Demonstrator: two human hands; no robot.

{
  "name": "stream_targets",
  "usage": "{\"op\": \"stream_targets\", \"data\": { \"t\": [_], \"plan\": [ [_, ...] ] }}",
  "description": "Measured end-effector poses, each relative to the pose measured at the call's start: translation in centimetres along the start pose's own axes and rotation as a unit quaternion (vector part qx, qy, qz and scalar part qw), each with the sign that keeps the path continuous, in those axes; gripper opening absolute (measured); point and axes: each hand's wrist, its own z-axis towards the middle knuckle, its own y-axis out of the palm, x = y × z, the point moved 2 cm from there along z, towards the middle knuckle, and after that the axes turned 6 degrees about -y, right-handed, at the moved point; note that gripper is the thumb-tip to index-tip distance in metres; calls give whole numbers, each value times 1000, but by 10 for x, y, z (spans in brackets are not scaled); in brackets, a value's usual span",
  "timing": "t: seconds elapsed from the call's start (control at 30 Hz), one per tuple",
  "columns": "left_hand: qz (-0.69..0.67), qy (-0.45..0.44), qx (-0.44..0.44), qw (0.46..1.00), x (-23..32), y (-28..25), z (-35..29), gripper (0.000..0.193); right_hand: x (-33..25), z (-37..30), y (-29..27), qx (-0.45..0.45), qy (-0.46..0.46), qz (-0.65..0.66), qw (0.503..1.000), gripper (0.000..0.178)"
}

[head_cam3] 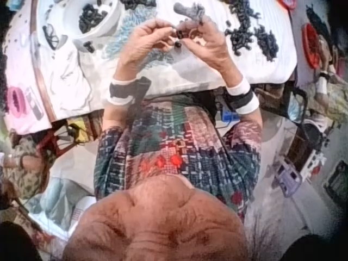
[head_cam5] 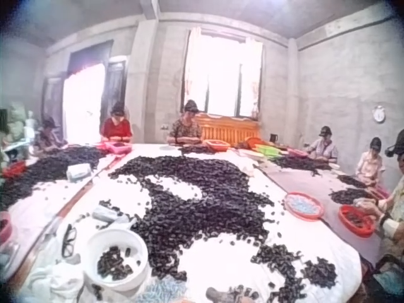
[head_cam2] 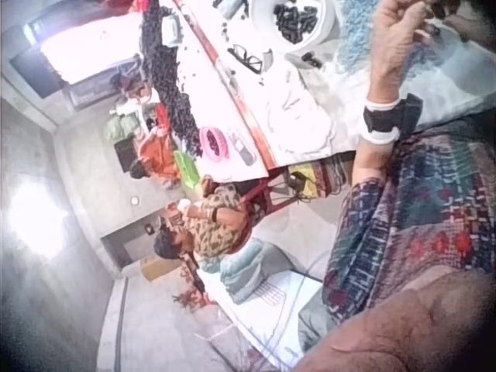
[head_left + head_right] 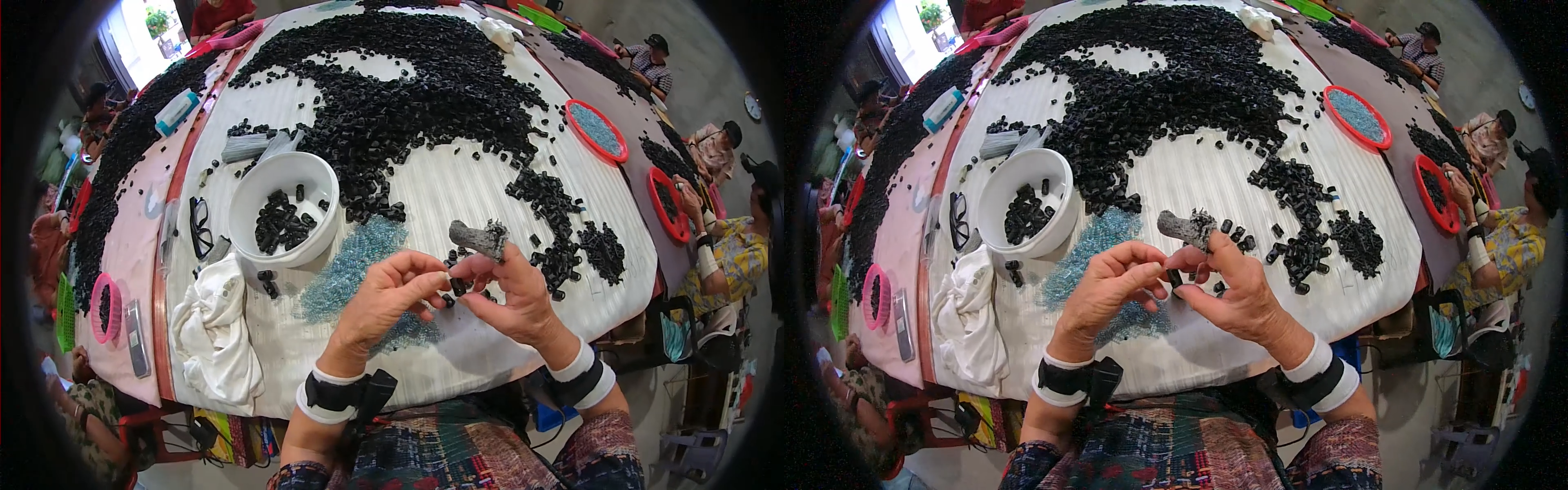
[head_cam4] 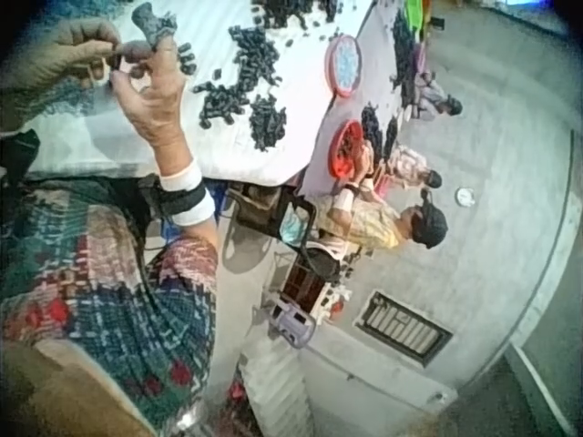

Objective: Manually assemble small black plastic components by hand and placing them on a table.

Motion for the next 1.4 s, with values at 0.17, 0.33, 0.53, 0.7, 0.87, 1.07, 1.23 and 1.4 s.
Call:
{"op": "stream_targets", "data": {
  "t": [0.17,0.33,0.53,0.7,0.87,1.07,1.23,1.4],
  "plan": [
    [-54,17,-35,998,-2,-2,1,21,-5,10,8,-4,-39,-46,998,32],
    [-76,20,-10,997,-5,-8,5,18,-2,13,1,13,-41,-84,996,34],
    [-133,45,47,989,-1,-14,4,16,11,5,-16,12,30,-156,987,33],
    [-154,62,60,984,-5,-20,8,14,24,-6,4,-67,-59,-235,968,32],
    [-155,73,83,982,-3,-18,6,13,37,-2,-7,-82,-33,-311,946,28],
    [-158,72,90,981,-6,-19,9,9,42,12,4,-80,-30,-254,963,24],
    [-148,74,114,980,-2,-20,7,12,44,21,10,-85,-57,-260,960,20],
    [-150,72,108,980,-3,-21,8,19,34,9,-3,-51,-28,-233,971,12]
  ]
}}
